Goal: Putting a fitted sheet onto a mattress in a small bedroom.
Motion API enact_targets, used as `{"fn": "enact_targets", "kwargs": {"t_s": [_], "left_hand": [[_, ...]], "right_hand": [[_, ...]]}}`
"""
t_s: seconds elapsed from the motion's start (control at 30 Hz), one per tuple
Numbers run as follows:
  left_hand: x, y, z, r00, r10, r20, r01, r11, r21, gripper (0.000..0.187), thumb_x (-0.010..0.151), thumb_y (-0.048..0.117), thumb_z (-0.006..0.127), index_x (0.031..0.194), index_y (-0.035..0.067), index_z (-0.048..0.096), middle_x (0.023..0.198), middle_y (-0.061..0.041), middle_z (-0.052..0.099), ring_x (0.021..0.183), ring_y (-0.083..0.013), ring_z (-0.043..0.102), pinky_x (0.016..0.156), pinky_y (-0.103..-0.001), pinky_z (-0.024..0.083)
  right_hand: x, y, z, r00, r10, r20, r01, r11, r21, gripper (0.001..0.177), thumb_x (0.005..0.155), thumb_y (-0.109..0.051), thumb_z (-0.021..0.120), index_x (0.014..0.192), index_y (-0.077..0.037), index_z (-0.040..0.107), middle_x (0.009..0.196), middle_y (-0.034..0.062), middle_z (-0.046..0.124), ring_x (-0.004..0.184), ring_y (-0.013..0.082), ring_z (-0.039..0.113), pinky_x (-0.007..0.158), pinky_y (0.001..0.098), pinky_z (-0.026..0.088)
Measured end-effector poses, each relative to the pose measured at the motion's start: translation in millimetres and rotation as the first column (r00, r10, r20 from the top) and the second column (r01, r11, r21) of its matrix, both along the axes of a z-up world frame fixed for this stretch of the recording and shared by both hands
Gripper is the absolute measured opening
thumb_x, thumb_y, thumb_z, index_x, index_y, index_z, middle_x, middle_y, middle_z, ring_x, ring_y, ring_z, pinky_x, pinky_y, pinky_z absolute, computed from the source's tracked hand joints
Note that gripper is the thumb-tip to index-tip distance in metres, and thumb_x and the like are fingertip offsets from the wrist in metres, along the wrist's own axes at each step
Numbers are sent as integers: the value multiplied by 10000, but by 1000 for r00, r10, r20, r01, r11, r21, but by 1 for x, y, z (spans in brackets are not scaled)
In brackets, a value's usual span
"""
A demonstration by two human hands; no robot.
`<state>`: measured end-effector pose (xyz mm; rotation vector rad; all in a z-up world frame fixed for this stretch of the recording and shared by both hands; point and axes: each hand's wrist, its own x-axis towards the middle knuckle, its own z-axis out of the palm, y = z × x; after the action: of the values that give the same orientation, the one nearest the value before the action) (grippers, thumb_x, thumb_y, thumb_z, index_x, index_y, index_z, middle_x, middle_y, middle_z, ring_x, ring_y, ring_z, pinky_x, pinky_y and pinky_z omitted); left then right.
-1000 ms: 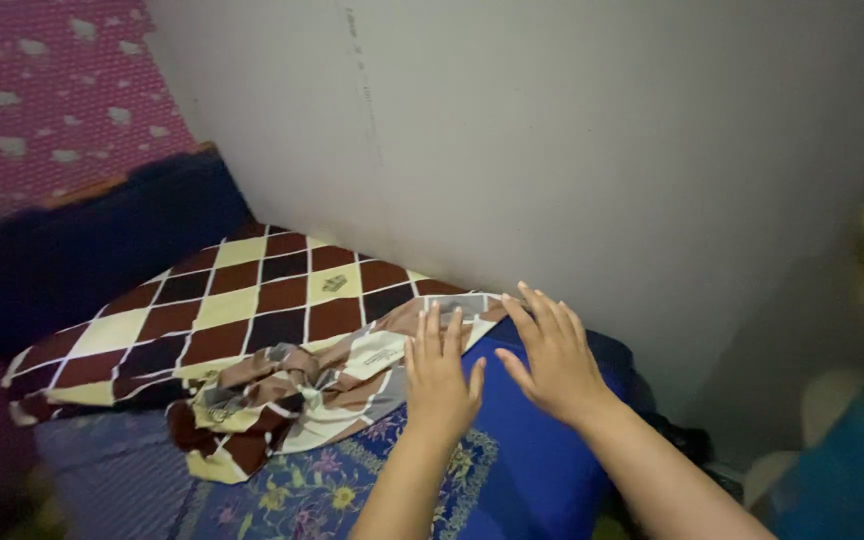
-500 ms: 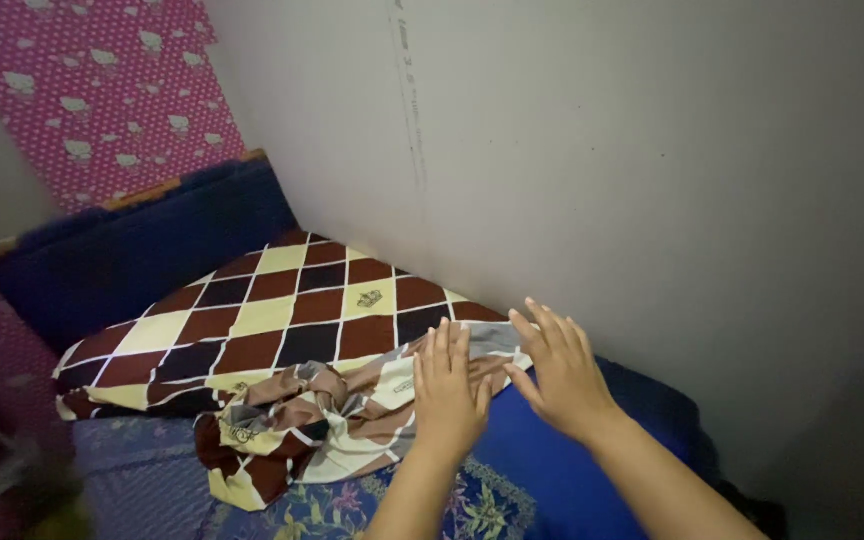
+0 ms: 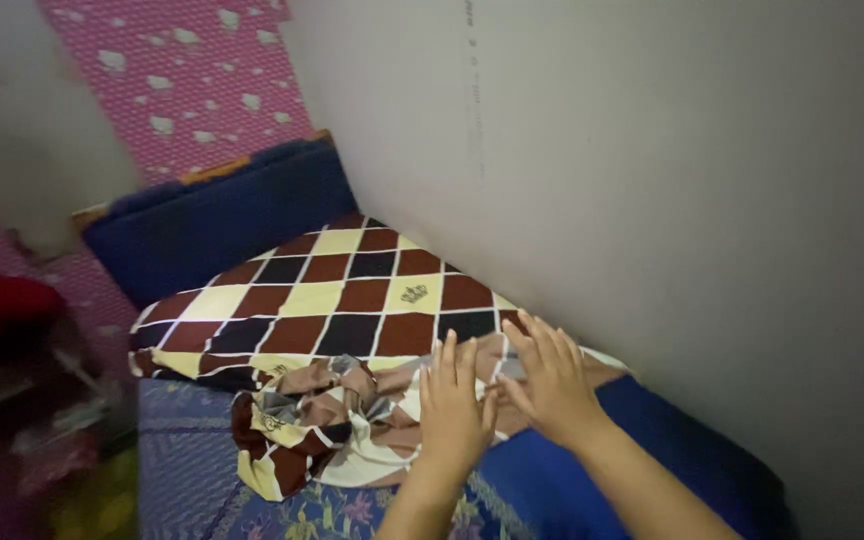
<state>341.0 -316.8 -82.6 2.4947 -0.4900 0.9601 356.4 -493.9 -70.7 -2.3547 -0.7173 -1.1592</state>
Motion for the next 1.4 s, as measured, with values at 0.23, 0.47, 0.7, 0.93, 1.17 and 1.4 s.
{"fn": "enact_targets", "kwargs": {"t_s": [0.23, 0.47, 0.7, 0.93, 1.17, 1.4], "left_hand": [[49, -35, -26, 996, 66, -53, -66, 998, 0, 787, 866, 261, 732, 1534, 68, 364, 1614, -242, 288, 1476, -469, 279, 1148, -646, 226], [83, -67, -76, 967, 83, -239, -84, 996, 6, 881, 821, 255, 763, 1555, 71, 311, 1628, -249, 229, 1494, -471, 212, 1152, -644, 192], [121, -79, -137, 953, 8, -304, -13, 1000, -16, 851, 824, 225, 776, 1552, 92, 356, 1645, -231, 235, 1501, -466, 210, 1184, -625, 168], [159, -89, -220, 908, -12, -419, 4, 1000, -18, 884, 814, 247, 775, 1550, 87, 313, 1636, -219, 220, 1509, -451, 181, 1174, -629, 156], [198, -116, -340, 739, 57, -672, -7, 997, 76, 864, 884, 300, 740, 1570, 98, 255, 1654, -226, 170, 1533, -440, 129, 1189, -629, 163], [241, -119, -397, 570, 255, -781, -42, 958, 283, 754, 914, 328, 700, 1547, 173, 321, 1661, -167, 218, 1549, -424, 159, 1236, -588, 189]], "right_hand": [[75, -37, -20, 995, 92, -26, -92, 996, 7, 763, 838, -331, 722, 1495, -87, 419, 1531, 206, 420, 1388, 415, 413, 1126, 585, 303], [125, -64, -61, 989, 100, -113, -98, 995, 15, 782, 823, -331, 722, 1504, -97, 416, 1552, 197, 412, 1383, 413, 419, 1133, 580, 312], [144, -73, -122, 978, 30, -205, -30, 1000, 7, 763, 814, -350, 722, 1482, -120, 434, 1543, 204, 422, 1379, 396, 408, 1133, 586, 282], [169, -90, -220, 939, -96, -331, 74, 994, -78, 711, 867, -338, 698, 1464, -72, 416, 1518, 196, 442, 1405, 398, 404, 1112, 556, 322], [196, -117, -324, 817, -172, -550, 124, 984, -124, 766, 829, -354, 735, 1489, -121, 422, 1494, 192, 437, 1374, 387, 413, 1118, 546, 317], [227, -142, -402, 648, -263, -714, 125, 962, -241, 826, 846, -356, 730, 1561, -154, 370, 1576, 184, 396, 1385, 385, 397, 1143, 550, 297]]}}
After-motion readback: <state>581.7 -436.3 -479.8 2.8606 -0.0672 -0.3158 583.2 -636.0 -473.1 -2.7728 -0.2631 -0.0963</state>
